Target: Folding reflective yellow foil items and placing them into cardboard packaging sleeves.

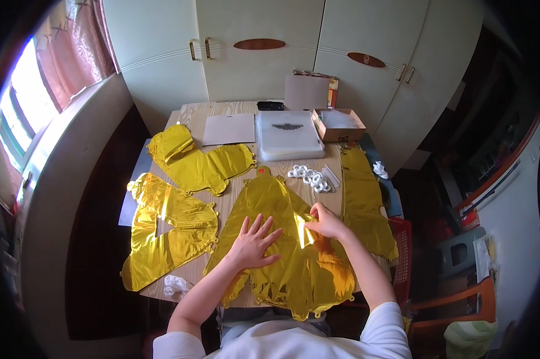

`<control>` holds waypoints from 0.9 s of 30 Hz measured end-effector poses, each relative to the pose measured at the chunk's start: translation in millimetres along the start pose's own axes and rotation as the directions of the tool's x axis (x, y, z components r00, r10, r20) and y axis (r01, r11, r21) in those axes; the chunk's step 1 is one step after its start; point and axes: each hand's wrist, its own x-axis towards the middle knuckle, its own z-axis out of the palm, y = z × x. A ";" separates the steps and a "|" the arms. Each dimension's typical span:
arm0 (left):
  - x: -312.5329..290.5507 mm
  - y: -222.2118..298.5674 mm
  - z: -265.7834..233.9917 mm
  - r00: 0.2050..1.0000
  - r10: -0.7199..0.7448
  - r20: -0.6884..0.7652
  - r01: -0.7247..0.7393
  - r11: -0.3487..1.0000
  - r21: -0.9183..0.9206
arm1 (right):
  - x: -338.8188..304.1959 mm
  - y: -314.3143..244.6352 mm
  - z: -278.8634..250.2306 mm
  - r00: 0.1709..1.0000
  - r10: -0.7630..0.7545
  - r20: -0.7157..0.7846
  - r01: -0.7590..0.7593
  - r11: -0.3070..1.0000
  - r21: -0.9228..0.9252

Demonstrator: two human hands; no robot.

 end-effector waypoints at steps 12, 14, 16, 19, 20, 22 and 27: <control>-0.1 -0.4 -3.5 1.000 -0.012 0.006 0.012 0.999 -0.035 | -26.5 15.2 -4.2 0.935 0.042 0.353 -0.155 0.942 0.297; -0.9 0.3 -4.2 1.000 -0.014 -0.006 0.013 0.999 -0.049 | -37.8 5.4 -4.5 0.928 -0.217 0.303 0.199 0.976 0.091; 0.0 0.9 -4.0 1.000 -0.010 -0.014 0.009 0.998 -0.055 | -43.9 10.1 4.1 0.893 -0.372 0.254 0.373 0.927 0.045; 1.1 0.5 -2.7 1.000 -0.003 -0.023 0.001 0.999 -0.052 | -39.1 14.9 24.3 0.832 -0.555 0.011 0.551 0.823 -0.135; 1.2 0.7 -2.0 1.000 0.002 -0.028 -0.003 0.999 -0.050 | -38.5 17.3 28.8 0.825 -0.566 -0.003 0.559 0.816 -0.148; 0.4 -0.1 -1.8 0.999 0.001 -0.035 -0.003 0.999 -0.046 | -37.3 14.3 37.4 0.803 -0.593 -0.052 0.571 0.792 -0.215; 0.4 -1.5 -2.6 1.000 0.012 -0.027 -0.014 0.997 -0.070 | -34.2 8.6 42.1 0.784 -0.619 -0.054 0.572 0.754 -0.323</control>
